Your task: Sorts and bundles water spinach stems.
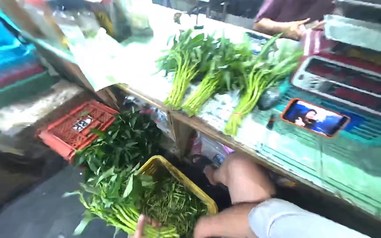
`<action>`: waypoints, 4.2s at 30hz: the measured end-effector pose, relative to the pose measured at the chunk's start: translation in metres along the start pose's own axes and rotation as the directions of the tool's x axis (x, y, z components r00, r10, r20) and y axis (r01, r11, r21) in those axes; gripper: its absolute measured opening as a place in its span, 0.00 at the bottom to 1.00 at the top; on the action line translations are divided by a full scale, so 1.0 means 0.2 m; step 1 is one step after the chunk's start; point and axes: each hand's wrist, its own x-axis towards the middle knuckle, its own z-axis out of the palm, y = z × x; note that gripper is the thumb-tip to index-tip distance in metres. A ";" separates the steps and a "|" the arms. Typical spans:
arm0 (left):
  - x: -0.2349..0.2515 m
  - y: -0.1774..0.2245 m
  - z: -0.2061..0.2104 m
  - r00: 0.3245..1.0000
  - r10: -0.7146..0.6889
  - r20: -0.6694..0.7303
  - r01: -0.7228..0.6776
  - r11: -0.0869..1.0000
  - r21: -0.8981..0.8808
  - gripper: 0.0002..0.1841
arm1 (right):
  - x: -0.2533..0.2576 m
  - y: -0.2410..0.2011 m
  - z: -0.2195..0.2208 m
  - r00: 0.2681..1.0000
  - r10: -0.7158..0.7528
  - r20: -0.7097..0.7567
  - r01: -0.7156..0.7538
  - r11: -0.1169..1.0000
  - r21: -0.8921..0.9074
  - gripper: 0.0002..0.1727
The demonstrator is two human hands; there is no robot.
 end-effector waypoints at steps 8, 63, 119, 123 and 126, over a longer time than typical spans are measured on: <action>-0.43 0.01 0.14 0.999 -0.005 0.042 0.004 1.000 0.029 0.16 | -1.33 0.12 -0.50 0.603 -0.091 -0.793 0.215 0.975 0.051 0.25; -0.83 0.56 0.67 0.877 0.479 -0.035 -0.476 0.857 -0.199 0.21 | -0.95 0.12 -0.64 0.251 -0.284 -0.926 0.966 0.018 0.256 0.23; -0.71 0.36 0.61 0.961 0.277 0.012 -0.269 0.942 -0.201 0.27 | -0.94 0.14 -0.54 0.523 -0.273 -0.807 0.825 0.402 0.398 0.23; -0.71 0.34 0.63 0.947 0.319 -0.027 -0.317 0.926 -0.205 0.29 | -0.92 0.12 -0.52 0.524 -0.247 -0.815 0.828 0.369 0.421 0.25; -0.69 0.34 0.66 0.930 0.362 -0.061 -0.367 0.921 -0.129 0.31 | -0.91 0.11 -0.52 0.498 -0.277 -0.822 0.818 0.464 0.339 0.25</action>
